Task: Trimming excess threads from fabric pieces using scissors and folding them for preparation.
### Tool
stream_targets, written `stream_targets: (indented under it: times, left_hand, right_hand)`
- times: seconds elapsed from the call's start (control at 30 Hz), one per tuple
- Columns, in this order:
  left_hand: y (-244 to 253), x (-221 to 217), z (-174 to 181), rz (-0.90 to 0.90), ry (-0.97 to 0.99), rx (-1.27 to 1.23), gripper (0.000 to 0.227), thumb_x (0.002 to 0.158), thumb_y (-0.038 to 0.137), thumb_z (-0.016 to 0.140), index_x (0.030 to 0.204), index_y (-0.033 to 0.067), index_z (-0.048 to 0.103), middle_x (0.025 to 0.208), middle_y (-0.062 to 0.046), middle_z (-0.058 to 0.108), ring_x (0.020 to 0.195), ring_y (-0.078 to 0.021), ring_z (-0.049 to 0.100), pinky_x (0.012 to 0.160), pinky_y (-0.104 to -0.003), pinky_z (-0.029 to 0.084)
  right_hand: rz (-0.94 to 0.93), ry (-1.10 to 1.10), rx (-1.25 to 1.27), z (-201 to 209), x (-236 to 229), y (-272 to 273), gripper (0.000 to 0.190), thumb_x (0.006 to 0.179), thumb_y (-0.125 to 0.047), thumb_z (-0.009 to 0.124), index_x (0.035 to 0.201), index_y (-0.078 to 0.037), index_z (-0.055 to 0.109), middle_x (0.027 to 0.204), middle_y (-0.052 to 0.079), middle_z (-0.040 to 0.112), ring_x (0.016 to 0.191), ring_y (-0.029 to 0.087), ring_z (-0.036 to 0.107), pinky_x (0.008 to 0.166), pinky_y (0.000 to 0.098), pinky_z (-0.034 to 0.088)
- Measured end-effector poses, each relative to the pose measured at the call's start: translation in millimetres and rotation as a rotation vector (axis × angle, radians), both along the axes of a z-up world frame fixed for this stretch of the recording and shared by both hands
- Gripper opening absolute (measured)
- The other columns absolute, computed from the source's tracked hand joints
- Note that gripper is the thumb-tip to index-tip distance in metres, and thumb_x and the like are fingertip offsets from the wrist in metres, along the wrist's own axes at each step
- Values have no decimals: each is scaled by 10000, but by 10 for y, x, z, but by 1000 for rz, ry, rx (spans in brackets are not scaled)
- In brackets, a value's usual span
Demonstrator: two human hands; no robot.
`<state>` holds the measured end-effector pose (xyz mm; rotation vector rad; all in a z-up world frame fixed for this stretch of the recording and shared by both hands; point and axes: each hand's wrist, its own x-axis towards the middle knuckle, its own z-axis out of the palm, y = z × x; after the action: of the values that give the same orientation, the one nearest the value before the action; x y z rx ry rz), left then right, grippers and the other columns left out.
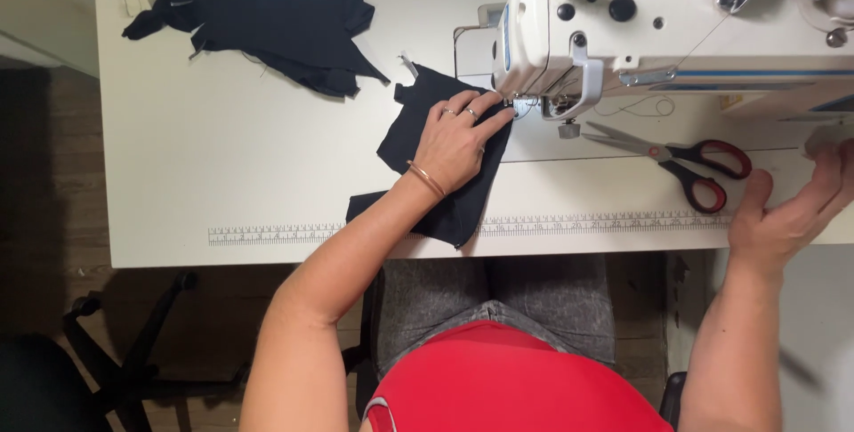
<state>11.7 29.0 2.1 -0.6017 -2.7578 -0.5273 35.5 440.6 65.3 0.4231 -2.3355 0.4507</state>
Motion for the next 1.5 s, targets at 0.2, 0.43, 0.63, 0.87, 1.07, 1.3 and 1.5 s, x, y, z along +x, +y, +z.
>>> stream_targets:
  times: [0.2,0.43,0.63,0.87,1.07,1.3,1.5]
  left_hand:
    - [18,-16,-14,21,-7,10,591,813,22,597,1336,297,624,1431,14,555,1254,-280,529,923,-460,440]
    - [47,28,7,20,26,-1,602,811,31,595,1350,299,620,1418,20,566,1249,-271,545,914,-443,438]
    - [33,42,6,16,9,9,622,803,5,574,1353,291,619,1440,10,561,1253,-276,539,909,-436,433]
    - [29,302,-98,-2,-129,100,453,978,227,658,1417,299,565,1454,67,503,1433,-203,401,1178,-466,300]
    - [28,534,88,-101,-145,95,370,998,176,615,1354,274,617,1420,52,541,1422,-203,425,1199,-514,263]
    - [-90,585,-149,-150,-160,228,221,919,269,746,1118,224,662,1260,39,615,1376,-203,515,1209,-520,303]
    - [-155,651,-78,-160,-138,167,250,937,312,716,1173,248,663,1306,20,596,1406,-218,494,1213,-520,305]
  right_hand:
    - [8,94,35,-85,-47,59,395,924,177,522,1283,252,668,1294,413,638,1188,570,583,1021,617,436]
    - [-156,138,154,-382,-64,365,465,885,136,520,1152,37,888,1259,215,857,1000,371,653,944,427,427]
    - [-141,44,25,-47,12,-202,592,804,122,585,1389,174,655,1402,383,597,1273,550,548,1013,595,355]
    - [443,-529,80,-205,-275,-1640,488,1062,-167,469,1521,-5,514,1135,301,666,1311,535,526,1189,620,232]
    - [66,-878,-52,272,-554,-2054,484,1021,-380,522,1393,-88,622,1225,252,675,1249,517,548,1063,647,274]
    - [589,-439,287,-564,-92,-1750,381,1077,-174,442,1386,-254,651,1451,-20,607,1351,258,532,1143,506,412]
    - [559,-372,375,-563,-40,-1785,399,1074,-158,391,1374,-289,619,1439,-53,593,1339,211,529,1161,457,397]
